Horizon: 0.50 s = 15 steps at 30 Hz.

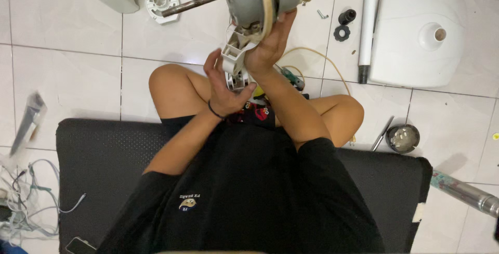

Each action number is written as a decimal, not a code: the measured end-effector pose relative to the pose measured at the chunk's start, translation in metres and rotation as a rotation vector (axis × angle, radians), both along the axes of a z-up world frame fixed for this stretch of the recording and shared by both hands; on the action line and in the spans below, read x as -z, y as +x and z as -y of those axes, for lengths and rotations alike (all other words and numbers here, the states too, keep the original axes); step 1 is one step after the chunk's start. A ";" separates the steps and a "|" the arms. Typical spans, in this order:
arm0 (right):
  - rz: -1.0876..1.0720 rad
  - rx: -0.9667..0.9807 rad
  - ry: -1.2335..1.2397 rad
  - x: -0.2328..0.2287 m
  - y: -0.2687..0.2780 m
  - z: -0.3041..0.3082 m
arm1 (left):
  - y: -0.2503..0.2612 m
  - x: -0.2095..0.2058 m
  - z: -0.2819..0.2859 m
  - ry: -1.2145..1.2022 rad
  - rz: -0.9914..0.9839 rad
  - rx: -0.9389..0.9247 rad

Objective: The person sits on the floor and reassembles the base of an electric fan. They attach the motor housing to the fan base, align the parts, and use a screwdriver to tighten screws securing the assembly.

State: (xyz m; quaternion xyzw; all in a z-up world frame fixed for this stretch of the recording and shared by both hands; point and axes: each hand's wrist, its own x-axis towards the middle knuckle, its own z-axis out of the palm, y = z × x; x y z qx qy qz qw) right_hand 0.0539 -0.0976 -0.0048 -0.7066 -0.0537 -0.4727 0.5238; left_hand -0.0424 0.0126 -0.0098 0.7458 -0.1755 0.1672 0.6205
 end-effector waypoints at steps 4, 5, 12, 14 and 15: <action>-0.009 0.010 -0.068 -0.005 -0.001 0.012 | 0.032 0.000 -0.030 -0.135 -0.172 0.391; -0.013 0.045 -0.156 -0.006 -0.004 0.016 | 0.037 -0.004 -0.033 -0.214 -0.224 0.491; -0.025 -0.256 -0.061 -0.017 -0.012 0.022 | 0.029 -0.034 -0.025 -0.027 -0.030 0.361; 0.009 -0.280 -0.031 -0.024 -0.010 0.017 | 0.025 -0.041 -0.019 -0.068 -0.063 0.312; -0.020 -0.282 0.013 -0.027 -0.010 0.015 | 0.024 -0.044 -0.016 -0.106 -0.113 0.278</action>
